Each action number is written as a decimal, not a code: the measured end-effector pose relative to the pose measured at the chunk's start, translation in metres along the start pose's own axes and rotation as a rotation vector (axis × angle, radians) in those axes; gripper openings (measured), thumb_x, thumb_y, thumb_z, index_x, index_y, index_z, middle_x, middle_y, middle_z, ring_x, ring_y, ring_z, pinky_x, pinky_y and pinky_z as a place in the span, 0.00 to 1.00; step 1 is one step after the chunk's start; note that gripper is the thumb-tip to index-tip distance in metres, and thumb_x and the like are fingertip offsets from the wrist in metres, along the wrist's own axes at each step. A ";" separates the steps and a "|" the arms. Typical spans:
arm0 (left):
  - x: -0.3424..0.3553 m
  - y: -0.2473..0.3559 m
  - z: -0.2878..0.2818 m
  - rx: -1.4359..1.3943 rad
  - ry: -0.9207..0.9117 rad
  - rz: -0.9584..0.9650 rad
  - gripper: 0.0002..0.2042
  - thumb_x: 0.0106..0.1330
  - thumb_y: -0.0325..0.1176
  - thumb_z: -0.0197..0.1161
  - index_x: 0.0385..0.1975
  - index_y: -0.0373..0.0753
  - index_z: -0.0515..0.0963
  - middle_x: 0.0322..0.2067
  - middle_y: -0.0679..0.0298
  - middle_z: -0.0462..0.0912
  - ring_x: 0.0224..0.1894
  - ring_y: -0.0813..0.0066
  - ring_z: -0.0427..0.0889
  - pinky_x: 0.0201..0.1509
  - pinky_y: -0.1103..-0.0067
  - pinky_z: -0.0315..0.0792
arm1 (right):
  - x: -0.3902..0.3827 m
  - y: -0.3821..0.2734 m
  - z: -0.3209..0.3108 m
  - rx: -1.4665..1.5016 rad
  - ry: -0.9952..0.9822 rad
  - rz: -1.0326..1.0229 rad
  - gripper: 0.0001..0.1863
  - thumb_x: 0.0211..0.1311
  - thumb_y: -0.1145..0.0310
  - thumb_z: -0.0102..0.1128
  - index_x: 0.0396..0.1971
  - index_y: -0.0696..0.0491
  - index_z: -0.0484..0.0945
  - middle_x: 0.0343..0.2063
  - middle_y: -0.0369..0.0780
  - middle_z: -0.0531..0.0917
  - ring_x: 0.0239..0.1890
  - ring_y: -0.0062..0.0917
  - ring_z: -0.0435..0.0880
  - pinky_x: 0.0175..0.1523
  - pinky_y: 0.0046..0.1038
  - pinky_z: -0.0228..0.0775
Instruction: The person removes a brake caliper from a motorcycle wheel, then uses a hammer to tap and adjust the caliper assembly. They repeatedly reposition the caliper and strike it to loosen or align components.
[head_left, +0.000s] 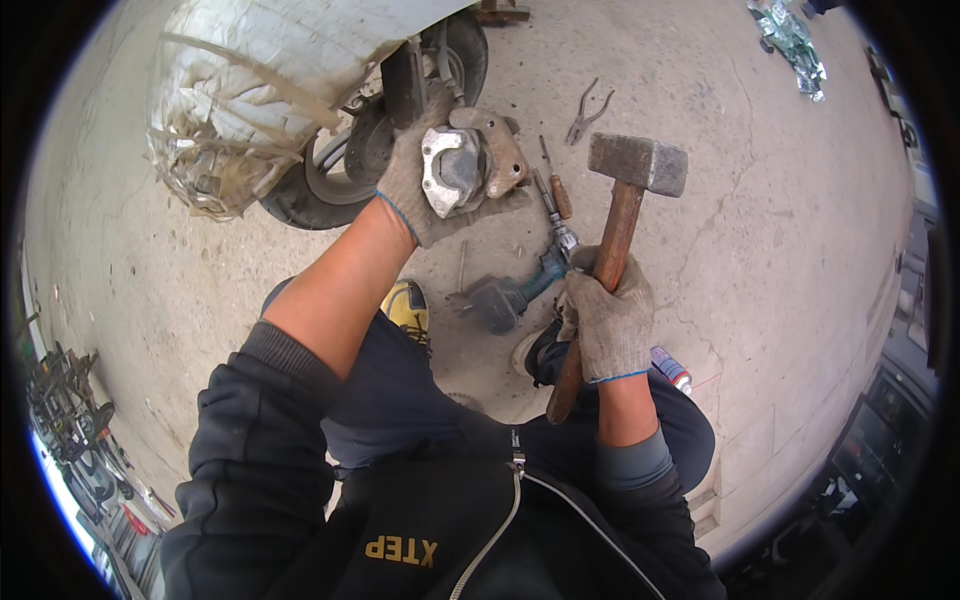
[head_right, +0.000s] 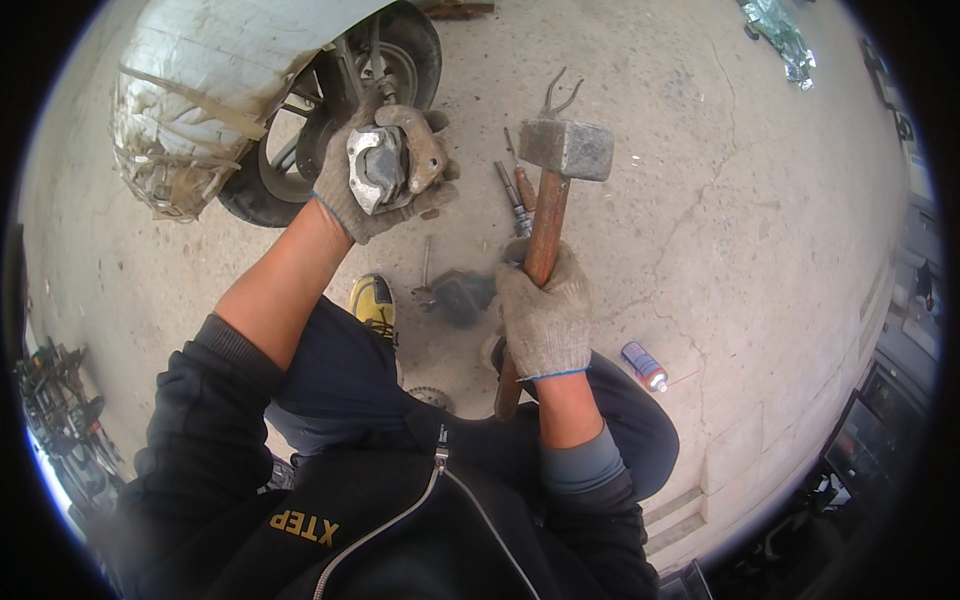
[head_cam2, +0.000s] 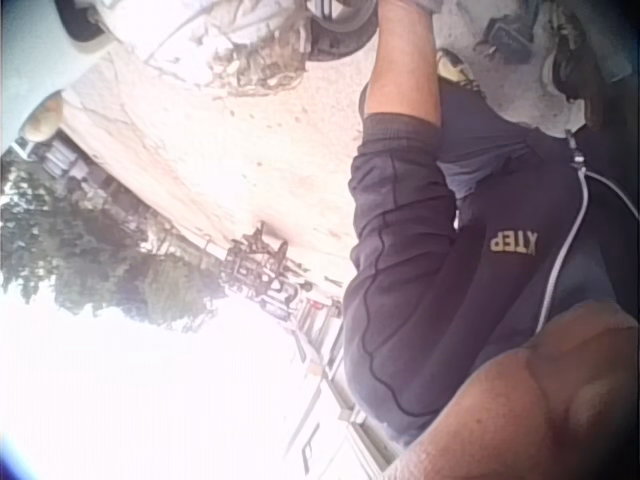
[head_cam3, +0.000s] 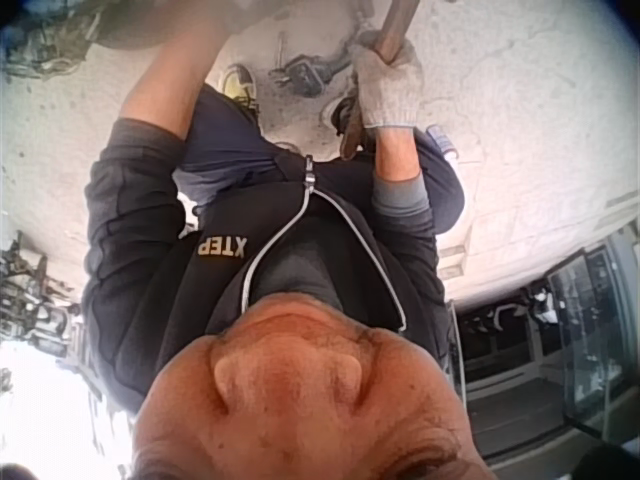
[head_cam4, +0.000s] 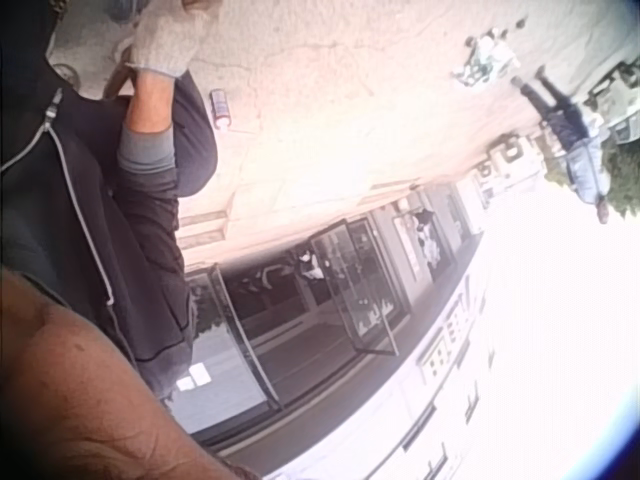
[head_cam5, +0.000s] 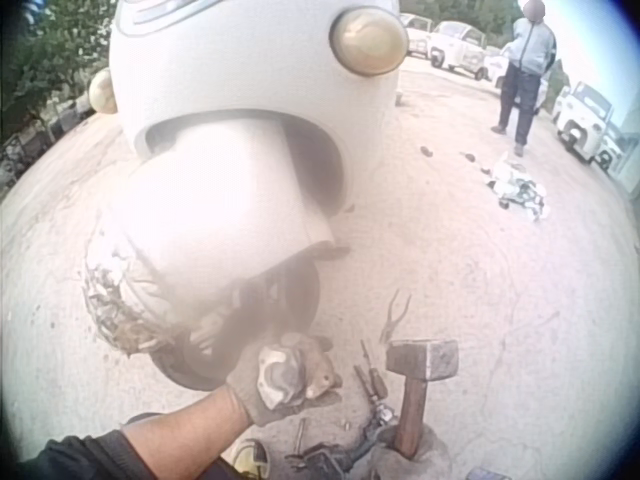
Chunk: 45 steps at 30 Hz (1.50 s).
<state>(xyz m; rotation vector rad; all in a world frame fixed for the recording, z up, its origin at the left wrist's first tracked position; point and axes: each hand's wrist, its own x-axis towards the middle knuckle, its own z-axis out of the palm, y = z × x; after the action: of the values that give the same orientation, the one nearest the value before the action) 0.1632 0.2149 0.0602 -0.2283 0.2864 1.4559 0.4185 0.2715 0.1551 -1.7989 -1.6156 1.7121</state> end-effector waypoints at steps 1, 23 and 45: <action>0.000 0.000 0.001 -0.011 0.010 0.004 0.37 0.75 0.71 0.54 0.58 0.37 0.81 0.48 0.50 0.88 0.53 0.43 0.89 0.64 0.42 0.81 | 0.000 0.001 0.000 0.002 -0.003 -0.001 0.12 0.62 0.74 0.68 0.46 0.58 0.83 0.25 0.40 0.85 0.24 0.24 0.85 0.32 0.31 0.78; 0.026 -0.025 0.047 0.098 0.462 0.351 0.18 0.83 0.51 0.54 0.40 0.45 0.83 0.35 0.62 0.88 0.38 0.64 0.87 0.45 0.63 0.84 | -0.028 -0.003 0.026 -0.377 -0.040 -0.267 0.16 0.64 0.67 0.71 0.48 0.58 0.84 0.36 0.48 0.86 0.41 0.39 0.88 0.51 0.40 0.79; 0.040 -0.029 0.024 0.251 0.272 0.364 0.23 0.83 0.54 0.50 0.40 0.40 0.82 0.37 0.59 0.86 0.41 0.61 0.83 0.53 0.67 0.79 | -0.055 -0.044 -0.021 0.208 0.218 -0.520 0.12 0.69 0.82 0.59 0.50 0.61 0.78 0.25 0.41 0.82 0.21 0.20 0.81 0.26 0.24 0.76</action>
<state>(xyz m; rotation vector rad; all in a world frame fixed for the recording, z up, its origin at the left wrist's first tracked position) 0.1974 0.2577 0.0694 -0.1751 0.7584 1.7298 0.4251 0.2582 0.2270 -1.2703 -1.5654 1.3391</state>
